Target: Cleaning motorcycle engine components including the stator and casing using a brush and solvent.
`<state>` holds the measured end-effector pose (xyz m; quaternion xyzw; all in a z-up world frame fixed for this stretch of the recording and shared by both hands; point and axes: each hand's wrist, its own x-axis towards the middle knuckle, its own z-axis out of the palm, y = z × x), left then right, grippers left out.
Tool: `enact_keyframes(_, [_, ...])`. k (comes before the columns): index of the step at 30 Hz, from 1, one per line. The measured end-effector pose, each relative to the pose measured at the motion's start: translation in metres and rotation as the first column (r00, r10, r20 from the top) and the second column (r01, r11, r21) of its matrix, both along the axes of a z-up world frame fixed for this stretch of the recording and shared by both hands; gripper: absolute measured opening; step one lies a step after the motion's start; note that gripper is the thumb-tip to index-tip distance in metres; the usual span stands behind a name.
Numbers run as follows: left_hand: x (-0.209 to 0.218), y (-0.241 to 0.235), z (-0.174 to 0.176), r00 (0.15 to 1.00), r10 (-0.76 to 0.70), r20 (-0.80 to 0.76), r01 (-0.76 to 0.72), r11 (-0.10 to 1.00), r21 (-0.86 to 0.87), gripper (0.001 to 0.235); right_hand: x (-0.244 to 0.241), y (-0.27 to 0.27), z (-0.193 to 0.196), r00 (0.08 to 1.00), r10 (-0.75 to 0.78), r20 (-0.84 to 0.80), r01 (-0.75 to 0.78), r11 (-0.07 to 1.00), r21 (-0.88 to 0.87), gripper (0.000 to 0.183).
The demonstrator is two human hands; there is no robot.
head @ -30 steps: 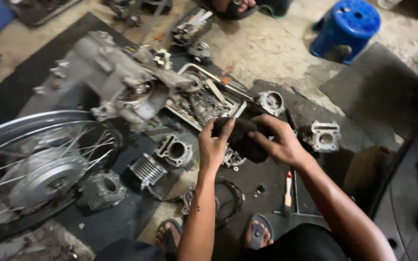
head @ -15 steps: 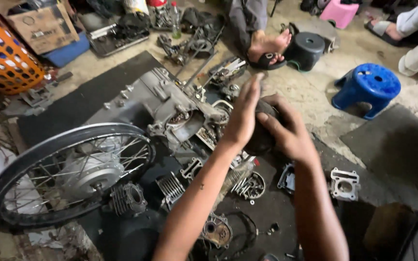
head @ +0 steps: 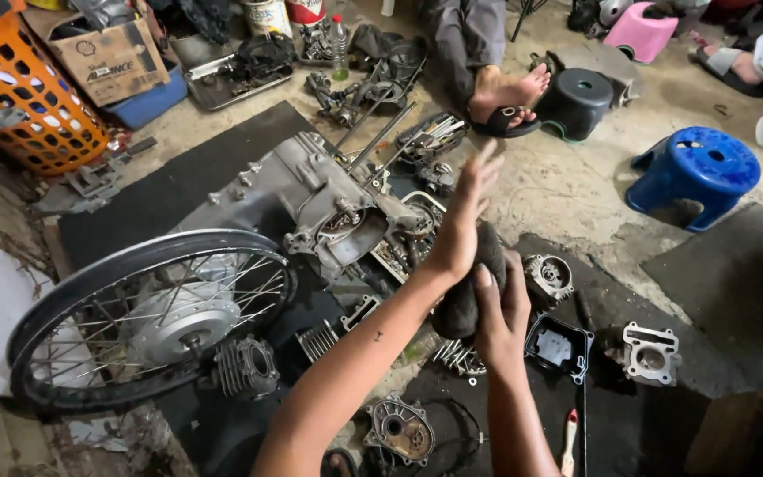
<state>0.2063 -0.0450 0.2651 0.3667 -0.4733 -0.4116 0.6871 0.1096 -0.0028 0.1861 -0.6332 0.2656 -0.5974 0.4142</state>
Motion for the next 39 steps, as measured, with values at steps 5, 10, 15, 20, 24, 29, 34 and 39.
enact_keyframes(5, [-0.021,0.02,0.01,1.0,0.005,0.027,-0.005,1.0,-0.014,0.087,-0.008,-0.015,-0.004,0.996,-0.082,-0.045,0.073,0.983,-0.167,0.03])
enact_keyframes(10, [-0.055,0.03,-0.024,0.948,0.09,0.306,-0.051,0.99,-0.133,0.07,-0.019,-0.046,-0.03,0.989,-0.146,-0.032,0.13,0.946,-0.298,0.028])
enact_keyframes(15, [-0.018,-0.015,-0.038,0.961,0.132,0.244,-0.011,0.897,-0.442,0.059,-0.018,-0.022,-0.019,0.993,-0.107,-0.058,0.091,0.97,-0.227,0.029])
enact_keyframes(20, [0.012,0.003,0.01,0.942,-0.229,-0.248,0.199,0.97,-0.139,0.085,-0.003,0.007,0.014,0.994,-0.052,-0.094,0.033,0.98,-0.195,0.032])
enact_keyframes(24, [-0.015,0.016,0.005,0.939,-0.305,-0.16,0.274,0.943,-0.189,0.084,-0.008,-0.014,0.015,0.952,-0.286,-0.107,0.234,0.908,-0.347,0.03])
enact_keyframes(29, [-0.038,0.015,-0.026,0.955,-0.222,0.198,0.269,0.929,-0.254,0.069,-0.022,-0.035,0.005,0.893,-0.449,-0.042,0.393,0.821,-0.415,0.019])
enact_keyframes(34, [-0.046,0.005,-0.039,0.961,-0.043,0.274,0.162,0.888,-0.43,0.075,-0.023,-0.028,-0.015,0.979,-0.205,0.004,0.204,0.971,-0.124,0.025])
enact_keyframes(39, [-0.029,0.0,-0.029,0.939,0.103,0.329,0.066,0.883,-0.465,0.067,-0.016,-0.034,-0.02,0.994,-0.107,0.022,0.109,0.985,-0.136,0.016])
